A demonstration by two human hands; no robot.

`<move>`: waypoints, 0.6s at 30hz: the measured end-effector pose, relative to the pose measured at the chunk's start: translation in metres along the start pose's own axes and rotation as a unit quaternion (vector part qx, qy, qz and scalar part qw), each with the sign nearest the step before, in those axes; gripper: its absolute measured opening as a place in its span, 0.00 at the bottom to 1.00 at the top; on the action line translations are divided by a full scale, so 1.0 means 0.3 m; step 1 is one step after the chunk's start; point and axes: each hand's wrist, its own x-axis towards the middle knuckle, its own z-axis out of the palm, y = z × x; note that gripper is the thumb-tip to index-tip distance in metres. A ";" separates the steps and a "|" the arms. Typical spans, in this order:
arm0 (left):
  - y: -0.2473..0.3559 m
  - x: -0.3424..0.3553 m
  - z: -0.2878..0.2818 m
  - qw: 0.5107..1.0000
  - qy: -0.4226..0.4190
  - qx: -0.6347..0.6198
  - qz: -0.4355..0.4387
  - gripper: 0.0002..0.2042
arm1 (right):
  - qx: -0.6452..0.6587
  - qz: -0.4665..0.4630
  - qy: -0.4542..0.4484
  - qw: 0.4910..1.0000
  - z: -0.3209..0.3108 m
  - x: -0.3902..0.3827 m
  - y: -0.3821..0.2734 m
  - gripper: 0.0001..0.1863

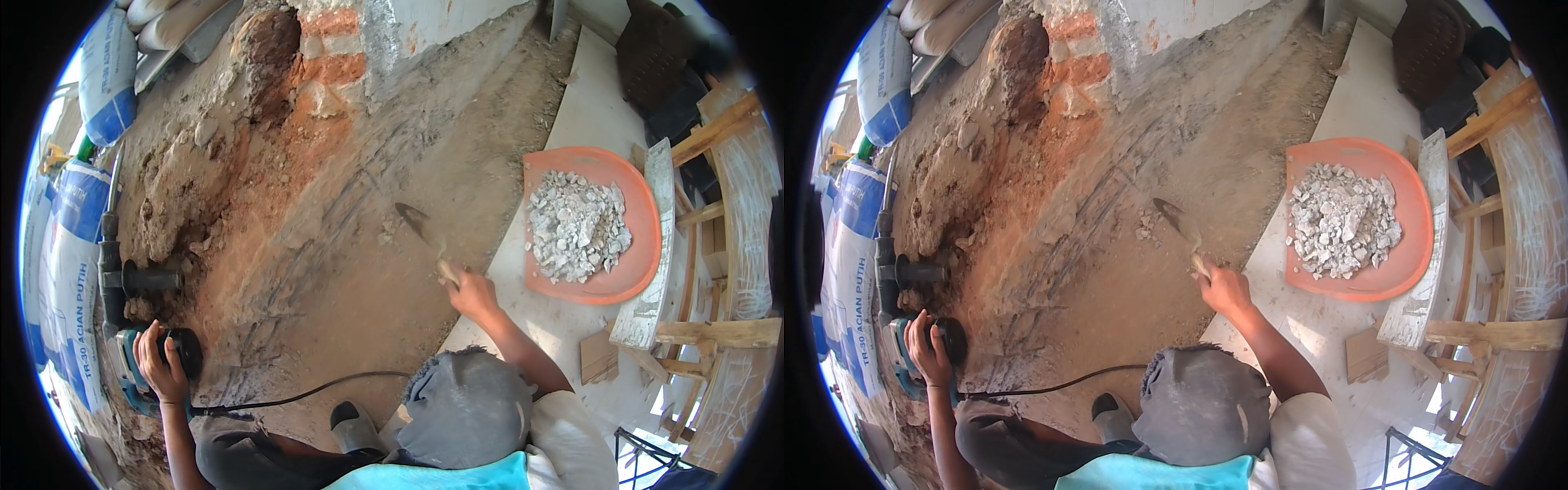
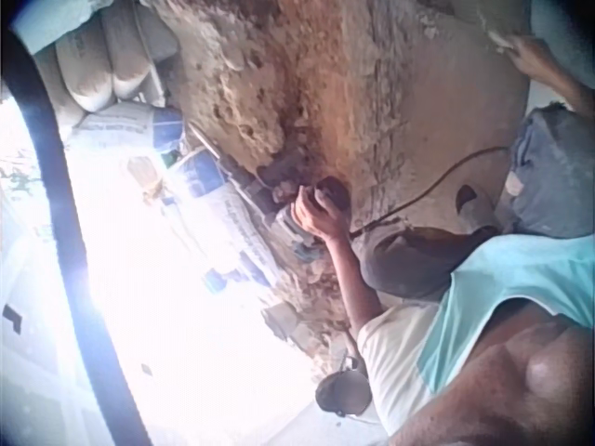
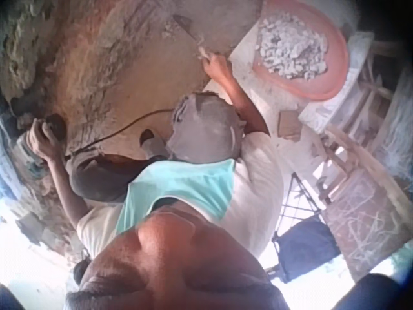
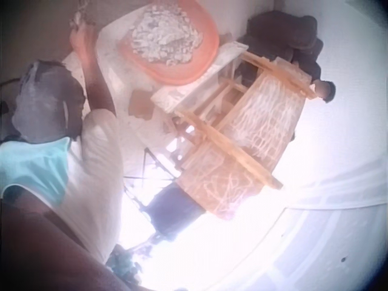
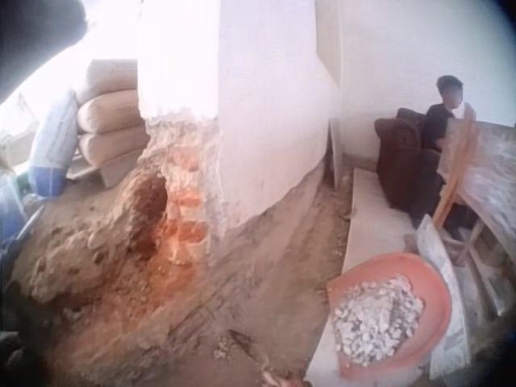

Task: The person uses a trowel to move concrete debris into a basin and then operates a jackhammer to break up a floor surface near an exposed brick wall.

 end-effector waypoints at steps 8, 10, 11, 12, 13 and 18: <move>-0.005 -0.006 0.000 1.000 0.003 0.010 -0.004 0.18 | 0.309 0.166 0.067 0.934 0.203 -0.142 -0.030 0.25; -0.002 -0.008 0.003 1.000 0.003 0.010 -0.006 0.18 | 0.336 0.183 0.053 0.922 0.260 -0.164 -0.074 0.24; 0.005 -0.003 0.002 1.000 0.004 0.008 -0.006 0.18 | 0.366 0.202 0.026 0.908 0.310 -0.163 -0.085 0.25; 0.009 0.000 0.000 1.000 0.004 0.008 -0.006 0.18 | 0.350 0.170 0.045 0.920 0.351 -0.150 -0.106 0.24; 0.012 0.002 0.001 1.000 0.004 0.007 -0.005 0.18 | 0.333 0.138 0.064 0.931 0.393 -0.138 -0.130 0.24; 0.013 0.009 -0.004 1.000 0.005 0.000 -0.002 0.18 | 0.414 0.066 0.115 0.900 0.551 -0.048 -0.243 0.22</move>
